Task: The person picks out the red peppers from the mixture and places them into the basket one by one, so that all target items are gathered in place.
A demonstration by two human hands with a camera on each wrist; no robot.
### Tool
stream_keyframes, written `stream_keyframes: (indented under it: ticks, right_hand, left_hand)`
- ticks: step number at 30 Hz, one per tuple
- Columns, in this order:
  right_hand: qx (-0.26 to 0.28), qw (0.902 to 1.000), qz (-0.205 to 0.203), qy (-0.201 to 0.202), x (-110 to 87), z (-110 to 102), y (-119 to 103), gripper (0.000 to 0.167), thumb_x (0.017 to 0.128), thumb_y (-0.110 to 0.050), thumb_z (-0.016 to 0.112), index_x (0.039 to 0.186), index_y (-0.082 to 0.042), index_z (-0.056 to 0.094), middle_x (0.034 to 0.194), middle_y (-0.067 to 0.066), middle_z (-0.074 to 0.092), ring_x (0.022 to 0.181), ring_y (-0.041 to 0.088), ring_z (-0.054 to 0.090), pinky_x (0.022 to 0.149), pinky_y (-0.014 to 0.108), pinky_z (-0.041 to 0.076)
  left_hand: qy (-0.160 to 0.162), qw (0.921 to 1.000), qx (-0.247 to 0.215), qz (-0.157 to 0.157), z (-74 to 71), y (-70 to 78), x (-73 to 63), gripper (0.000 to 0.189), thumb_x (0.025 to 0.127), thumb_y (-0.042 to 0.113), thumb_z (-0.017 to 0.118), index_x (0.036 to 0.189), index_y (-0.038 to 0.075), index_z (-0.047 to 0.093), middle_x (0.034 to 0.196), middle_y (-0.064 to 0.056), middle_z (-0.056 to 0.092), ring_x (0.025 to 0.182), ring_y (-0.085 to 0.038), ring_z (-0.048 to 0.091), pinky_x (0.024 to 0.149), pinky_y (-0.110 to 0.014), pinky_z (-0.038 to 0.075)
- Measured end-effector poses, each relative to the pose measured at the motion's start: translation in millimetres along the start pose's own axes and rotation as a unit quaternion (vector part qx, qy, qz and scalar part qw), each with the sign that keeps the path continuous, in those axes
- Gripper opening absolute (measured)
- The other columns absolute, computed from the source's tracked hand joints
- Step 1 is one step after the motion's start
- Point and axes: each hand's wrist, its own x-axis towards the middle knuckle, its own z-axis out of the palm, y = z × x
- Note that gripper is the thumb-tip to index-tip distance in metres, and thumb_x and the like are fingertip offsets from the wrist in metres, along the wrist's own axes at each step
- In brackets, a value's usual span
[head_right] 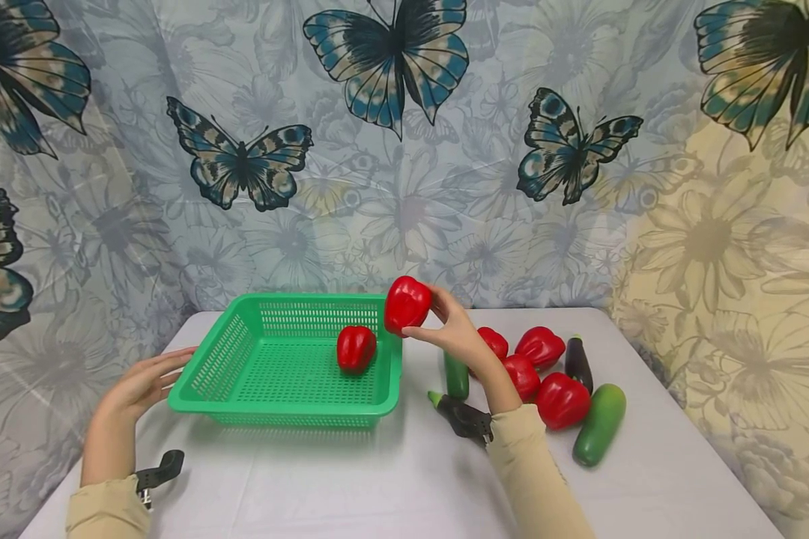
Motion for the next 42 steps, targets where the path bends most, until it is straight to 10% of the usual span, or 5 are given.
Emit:
stream_keyframes:
  ticks: [25,34,42]
  right_hand:
    - [0.028,0.9994,-0.011,-0.019,34.7,45.3,-26.7,0.077,0.085,-0.020,0.077,0.147,-0.011,0.033,0.148,0.009,0.044,0.145,0.026,0.035,0.119,0.046,0.029]
    - [0.027,0.9994,-0.009,-0.021,49.8,71.5,-26.2,0.079,0.083,-0.020,0.078,0.147,-0.011,0.033,0.146,0.007,0.048,0.143,0.026,0.039,0.116,0.048,0.035]
    - [0.003,0.9999,-0.001,-0.013,59.2,86.2,-33.2,0.083,0.082,-0.021,0.080,0.148,-0.009,0.032,0.145,0.010,0.048,0.141,0.027,0.041,0.115,0.049,0.036]
  left_hand:
    - [0.016,0.9997,-0.011,-0.015,-7.6,-14.9,12.8,0.050,0.090,0.038,0.070,0.136,0.021,0.060,0.116,0.025,0.064,0.107,-0.003,0.063,0.088,-0.026,0.054]
    - [0.020,0.9997,0.008,-0.013,14.1,16.1,-12.8,0.027,0.093,0.035,0.066,0.120,0.031,0.069,0.106,0.028,0.063,0.097,0.002,0.063,0.084,-0.023,0.054]
    - [0.015,0.9999,0.002,-0.008,2.6,1.0,-1.3,0.038,0.092,0.036,0.068,0.128,0.025,0.066,0.113,0.024,0.064,0.101,-0.001,0.063,0.085,-0.025,0.054]
